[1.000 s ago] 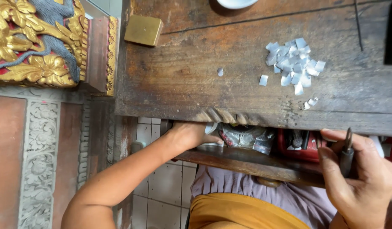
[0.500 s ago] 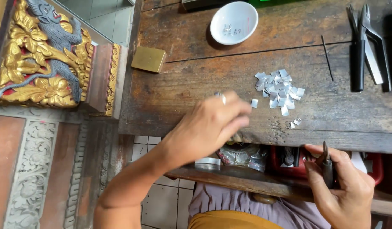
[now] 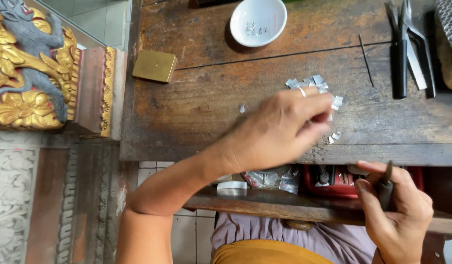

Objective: Cutting small pieces of silver metal from a sheet using a pair of cutting pliers at a jeweler's workbench.

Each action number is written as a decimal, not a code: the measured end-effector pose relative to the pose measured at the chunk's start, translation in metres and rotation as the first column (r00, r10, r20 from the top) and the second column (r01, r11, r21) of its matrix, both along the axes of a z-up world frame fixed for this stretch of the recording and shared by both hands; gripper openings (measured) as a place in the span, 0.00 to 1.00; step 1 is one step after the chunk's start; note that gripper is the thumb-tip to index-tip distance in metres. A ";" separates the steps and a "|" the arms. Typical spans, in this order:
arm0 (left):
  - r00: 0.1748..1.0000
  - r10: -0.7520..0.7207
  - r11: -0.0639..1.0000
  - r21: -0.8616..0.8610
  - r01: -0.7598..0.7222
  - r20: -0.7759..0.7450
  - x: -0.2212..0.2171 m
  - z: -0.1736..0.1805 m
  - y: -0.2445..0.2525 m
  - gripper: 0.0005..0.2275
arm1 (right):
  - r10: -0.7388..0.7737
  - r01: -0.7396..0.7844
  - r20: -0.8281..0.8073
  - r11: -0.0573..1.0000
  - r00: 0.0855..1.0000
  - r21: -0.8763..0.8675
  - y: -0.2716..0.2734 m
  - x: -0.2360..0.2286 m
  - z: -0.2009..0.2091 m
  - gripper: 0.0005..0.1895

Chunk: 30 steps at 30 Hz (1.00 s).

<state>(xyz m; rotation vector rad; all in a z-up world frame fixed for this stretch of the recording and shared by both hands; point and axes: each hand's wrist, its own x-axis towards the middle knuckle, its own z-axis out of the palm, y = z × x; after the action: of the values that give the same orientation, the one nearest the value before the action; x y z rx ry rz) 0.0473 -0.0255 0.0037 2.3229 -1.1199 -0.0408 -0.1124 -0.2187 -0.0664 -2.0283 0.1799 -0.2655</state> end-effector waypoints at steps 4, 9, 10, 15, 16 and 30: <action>0.856 -0.231 0.873 -0.487 -0.028 -0.462 -0.026 -0.001 -0.004 0.05 | -0.097 0.107 -0.063 0.978 0.993 0.180 -0.003 -0.007 -0.009 0.20; 0.482 -0.405 0.737 -0.590 -0.330 -0.777 -0.038 -0.024 0.003 0.14 | -0.091 0.102 -0.081 0.984 0.993 0.144 0.000 -0.001 -0.008 0.21; 0.465 -0.402 0.723 -0.585 -0.368 -0.789 -0.038 -0.024 0.004 0.11 | -0.090 0.103 -0.099 0.984 0.991 0.143 0.001 0.002 -0.007 0.19; 0.318 -0.410 0.724 -0.517 -0.458 -0.855 -0.033 -0.022 0.008 0.11 | -0.103 0.108 -0.064 0.991 0.993 0.077 0.007 0.006 -0.002 0.19; 0.324 -0.420 0.711 -0.530 -0.463 -0.848 -0.033 -0.024 0.008 0.12 | -0.123 0.129 -0.070 0.987 0.990 0.093 0.009 0.005 -0.002 0.20; 0.758 -0.215 0.669 -0.658 -0.345 -0.615 -0.053 -0.005 0.010 0.07 | 0.041 0.203 -0.320 0.695 0.947 0.690 0.040 -0.001 0.011 0.17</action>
<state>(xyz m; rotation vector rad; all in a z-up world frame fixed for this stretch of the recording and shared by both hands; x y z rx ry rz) -0.0053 -0.0159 -0.0009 1.3881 -0.5060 -0.2911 -0.1130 -0.1784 -0.0549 -1.2531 0.4965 0.0831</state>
